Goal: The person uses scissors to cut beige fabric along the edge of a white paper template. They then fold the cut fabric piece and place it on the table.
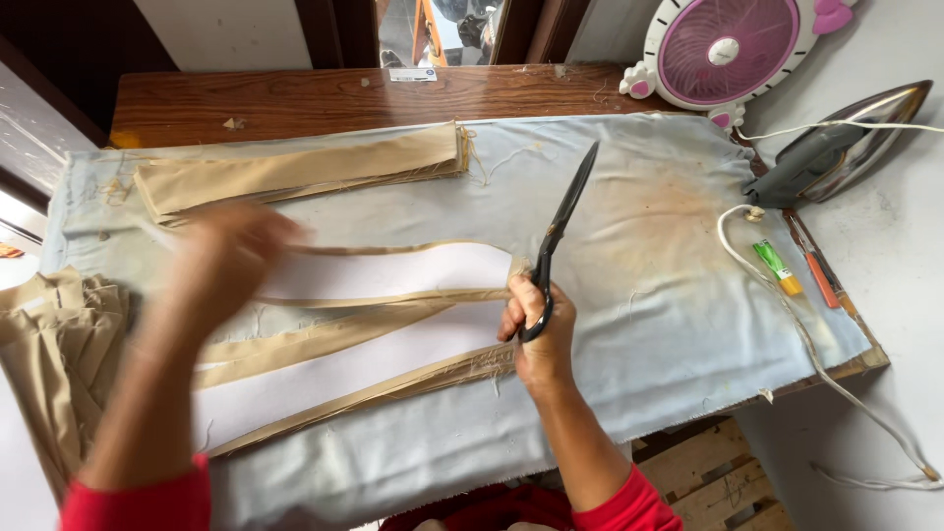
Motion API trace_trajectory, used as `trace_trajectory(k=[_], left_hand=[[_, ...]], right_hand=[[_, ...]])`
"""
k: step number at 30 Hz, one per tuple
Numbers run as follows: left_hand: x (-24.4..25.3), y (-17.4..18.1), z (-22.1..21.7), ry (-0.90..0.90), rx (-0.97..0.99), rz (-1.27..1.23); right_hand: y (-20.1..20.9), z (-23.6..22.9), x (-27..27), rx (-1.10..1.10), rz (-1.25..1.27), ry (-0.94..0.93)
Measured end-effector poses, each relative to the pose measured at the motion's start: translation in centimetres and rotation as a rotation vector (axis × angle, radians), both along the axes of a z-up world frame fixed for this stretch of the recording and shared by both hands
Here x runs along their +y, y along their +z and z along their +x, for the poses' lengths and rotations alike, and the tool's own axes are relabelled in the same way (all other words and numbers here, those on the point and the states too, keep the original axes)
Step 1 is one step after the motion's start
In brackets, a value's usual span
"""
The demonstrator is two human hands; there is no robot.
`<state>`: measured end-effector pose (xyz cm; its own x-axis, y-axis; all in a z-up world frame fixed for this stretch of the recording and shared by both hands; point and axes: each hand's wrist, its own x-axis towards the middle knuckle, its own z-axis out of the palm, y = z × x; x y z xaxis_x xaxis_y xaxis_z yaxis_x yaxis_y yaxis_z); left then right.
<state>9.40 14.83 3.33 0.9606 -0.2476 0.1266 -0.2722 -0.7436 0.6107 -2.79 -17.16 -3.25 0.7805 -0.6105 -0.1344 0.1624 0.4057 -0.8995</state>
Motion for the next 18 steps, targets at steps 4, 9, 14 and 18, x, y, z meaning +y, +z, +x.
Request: trace_trajectory(k=[4, 9, 14, 18], left_hand=[[-12.1, -3.2, -11.1, -0.520, 0.599, -0.149], [-20.1, -10.7, -12.0, -0.678, 1.056, -1.393], [-22.1, -11.6, -8.8, -0.123, 1.090, -1.668], [-19.4, -9.0, -7.6, 0.041, 0.833, -1.667]], right_hand=[[-2.0, -0.5, -0.1, 0.027, 0.011, 0.038], [-0.1, -2.7, -0.9, 0.024, 0.002, 0.044], [1.5, -4.9, -1.6, 0.025, -0.150, 0.133], [0.8, -8.3, -2.9, 0.200, -0.458, 0.514]])
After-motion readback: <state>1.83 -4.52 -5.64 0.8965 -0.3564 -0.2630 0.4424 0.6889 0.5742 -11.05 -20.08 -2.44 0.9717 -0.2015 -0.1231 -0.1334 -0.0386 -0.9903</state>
